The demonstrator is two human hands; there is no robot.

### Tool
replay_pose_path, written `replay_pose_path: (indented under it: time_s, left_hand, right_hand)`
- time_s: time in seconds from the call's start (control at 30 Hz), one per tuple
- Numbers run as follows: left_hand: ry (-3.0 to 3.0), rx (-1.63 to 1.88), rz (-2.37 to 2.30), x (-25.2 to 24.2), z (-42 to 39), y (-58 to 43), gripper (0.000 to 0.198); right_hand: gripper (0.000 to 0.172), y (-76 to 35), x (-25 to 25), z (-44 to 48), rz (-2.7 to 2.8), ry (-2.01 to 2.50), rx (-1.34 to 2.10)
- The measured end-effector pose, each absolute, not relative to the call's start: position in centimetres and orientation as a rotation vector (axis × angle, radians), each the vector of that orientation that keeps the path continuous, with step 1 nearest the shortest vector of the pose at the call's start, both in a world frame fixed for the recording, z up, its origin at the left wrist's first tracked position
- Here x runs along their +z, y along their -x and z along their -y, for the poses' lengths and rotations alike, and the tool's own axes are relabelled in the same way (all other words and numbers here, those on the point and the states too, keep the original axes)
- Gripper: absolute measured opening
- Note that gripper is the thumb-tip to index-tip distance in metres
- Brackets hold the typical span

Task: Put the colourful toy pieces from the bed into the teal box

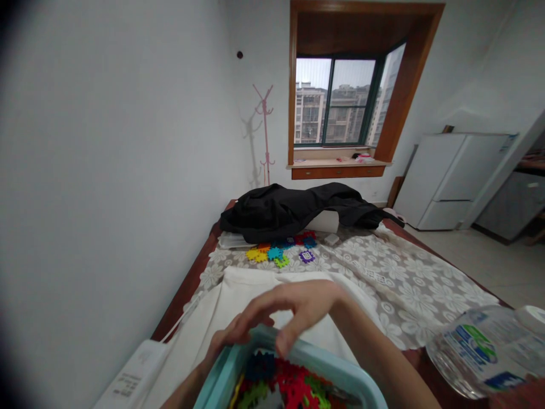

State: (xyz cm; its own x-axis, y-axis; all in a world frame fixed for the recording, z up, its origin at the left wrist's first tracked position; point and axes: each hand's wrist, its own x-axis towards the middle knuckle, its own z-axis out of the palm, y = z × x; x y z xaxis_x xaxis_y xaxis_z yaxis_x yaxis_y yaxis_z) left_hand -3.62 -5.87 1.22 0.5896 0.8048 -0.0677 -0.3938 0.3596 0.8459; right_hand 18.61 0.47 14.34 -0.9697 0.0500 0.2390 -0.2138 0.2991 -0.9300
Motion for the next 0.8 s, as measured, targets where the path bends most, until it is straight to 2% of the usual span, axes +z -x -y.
replay_pose_path:
  time_s: [0.07, 0.1, 0.2, 0.27, 0.33, 0.43, 0.53, 0.6, 0.8]
  left_hand:
    - [-0.817, 0.823, -0.507, 1.9, 5.9, 3.4, 0.046]
    - [-0.790, 0.807, -0.493, 2.3, 6.0, 3.4, 0.047]
    - [-0.770, 0.746, -0.452, 3.2, 6.0, 3.4, 0.047]
    - [-0.769, 0.732, -0.437, 3.2, 5.9, 3.5, 0.049]
    - [-0.764, 0.735, -0.438, 2.8, 5.8, 3.4, 0.050]
    - [-0.727, 0.779, -0.460, 1.8, 5.8, 3.0, 0.051]
    - [-0.701, 0.812, -0.498, 1.5, 5.8, 2.7, 0.051]
    - [-0.703, 0.840, -0.526, 1.7, 5.9, 2.8, 0.049]
    - [-0.715, 0.824, -0.530, 2.5, 5.8, 3.4, 0.050]
  right_hand:
    - [0.049, -19.3, 12.4, -3.0, 2.162, 0.222, 1.651]
    - [0.043, -19.5, 10.8, -4.4, 2.107, 0.449, 1.485]
    - [0.027, -19.2, 5.0, -8.7, 2.026, 1.089, 0.702]
    - [0.029, -18.5, 1.6, -11.2, 2.054, 1.263, 0.376]
    - [0.046, -17.4, -0.6, -13.1, 2.144, 1.332, 0.201]
    - [0.070, -15.5, -1.8, -14.9, 2.246, 1.429, 0.103]
    - [0.081, -14.0, -1.6, -15.9, 2.300, 1.528, 0.079]
    - [0.078, -13.6, -1.5, -16.1, 2.335, 1.529, 0.063]
    - [0.057, -13.8, -1.3, -15.8, 2.333, 1.548, -0.039]
